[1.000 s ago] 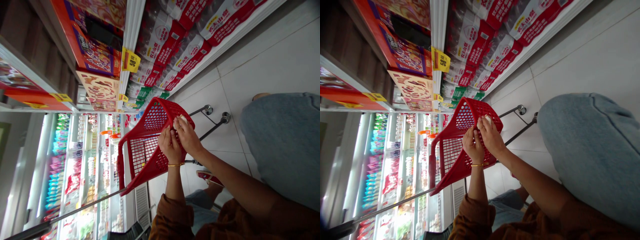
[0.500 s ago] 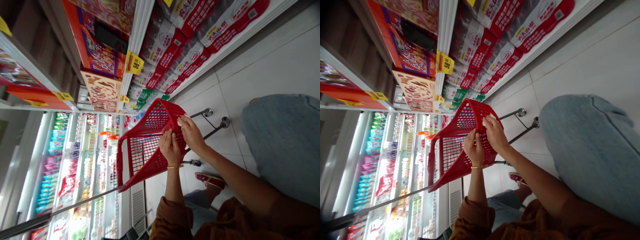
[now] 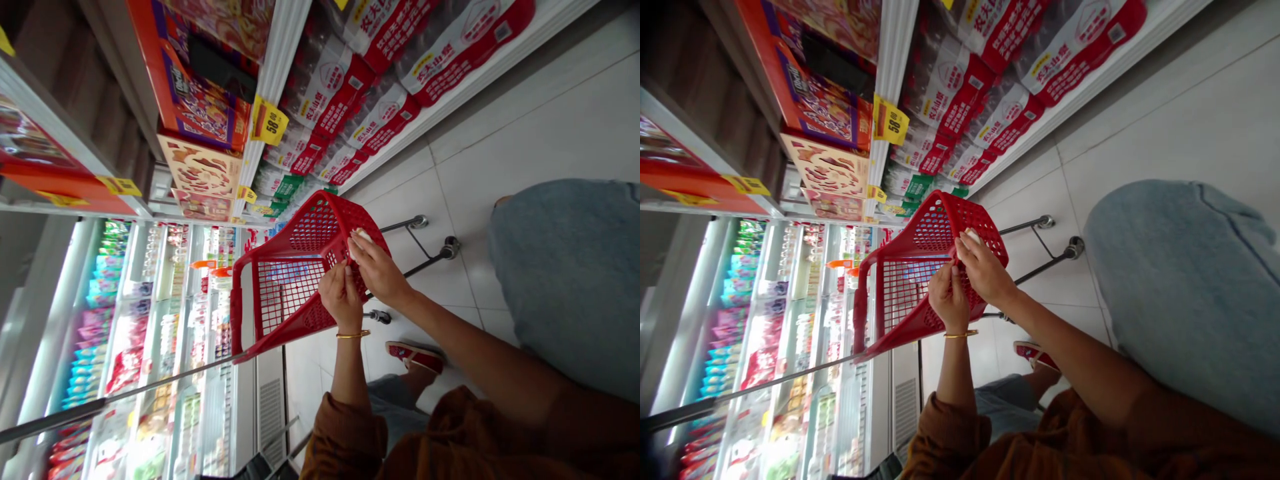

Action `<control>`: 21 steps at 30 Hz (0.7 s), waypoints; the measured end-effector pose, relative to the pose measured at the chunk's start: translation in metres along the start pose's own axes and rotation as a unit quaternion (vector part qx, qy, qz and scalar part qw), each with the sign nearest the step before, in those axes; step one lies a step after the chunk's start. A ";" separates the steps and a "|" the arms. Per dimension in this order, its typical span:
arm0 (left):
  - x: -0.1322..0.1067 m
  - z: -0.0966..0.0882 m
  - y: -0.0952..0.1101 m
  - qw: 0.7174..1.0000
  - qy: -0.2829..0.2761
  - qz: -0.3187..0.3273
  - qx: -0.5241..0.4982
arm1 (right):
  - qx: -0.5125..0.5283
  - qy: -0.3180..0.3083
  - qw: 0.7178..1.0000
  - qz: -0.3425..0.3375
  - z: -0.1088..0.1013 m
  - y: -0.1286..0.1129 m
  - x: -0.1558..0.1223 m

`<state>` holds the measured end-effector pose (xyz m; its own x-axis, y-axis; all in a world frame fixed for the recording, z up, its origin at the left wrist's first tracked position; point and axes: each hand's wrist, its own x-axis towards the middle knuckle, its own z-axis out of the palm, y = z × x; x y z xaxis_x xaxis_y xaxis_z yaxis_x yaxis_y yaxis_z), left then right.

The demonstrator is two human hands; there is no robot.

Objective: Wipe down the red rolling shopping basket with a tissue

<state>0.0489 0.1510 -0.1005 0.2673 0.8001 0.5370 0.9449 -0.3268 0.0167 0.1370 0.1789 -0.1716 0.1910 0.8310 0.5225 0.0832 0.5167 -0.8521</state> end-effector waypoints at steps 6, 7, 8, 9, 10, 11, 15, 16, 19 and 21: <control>-0.004 -0.001 -0.001 1.000 0.013 -0.002 0.000 | -0.028 -0.013 1.000 -0.009 0.003 0.007 -0.014; -0.004 -0.001 -0.001 1.000 0.012 -0.002 -0.001 | -0.032 -0.012 0.999 -0.009 0.004 0.008 -0.017; -0.005 -0.002 -0.002 1.000 0.011 -0.003 0.000 | -0.035 -0.012 0.999 -0.010 0.005 0.009 -0.021; -0.006 -0.002 -0.002 1.000 0.011 -0.006 0.005 | -0.037 -0.012 0.999 -0.011 0.006 0.010 -0.024; -0.007 -0.003 -0.002 1.000 0.012 -0.011 0.010 | -0.038 -0.010 0.999 -0.011 0.008 0.012 -0.028; -0.007 -0.003 -0.002 1.000 0.012 -0.014 0.015 | -0.041 -0.006 0.999 -0.010 0.009 0.013 -0.031; -0.009 -0.008 0.001 1.000 0.001 -0.017 0.027 | -0.053 0.012 0.998 0.006 0.014 0.025 -0.048; -0.009 -0.009 0.001 0.999 -0.004 -0.015 0.035 | -0.055 0.015 0.998 0.010 0.015 0.029 -0.052; -0.005 -0.013 0.003 0.997 -0.026 -0.010 0.075 | -0.062 0.025 0.998 0.016 0.018 0.039 -0.065; 0.000 -0.015 0.004 0.993 -0.049 -0.005 0.107 | -0.063 0.033 0.997 0.020 0.020 0.043 -0.072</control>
<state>0.0500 0.1419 -0.0874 0.2643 0.8515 0.4529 0.9634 -0.2117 -0.1642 0.1077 0.1460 -0.2455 0.2603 0.8331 0.4881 0.1962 0.4493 -0.8716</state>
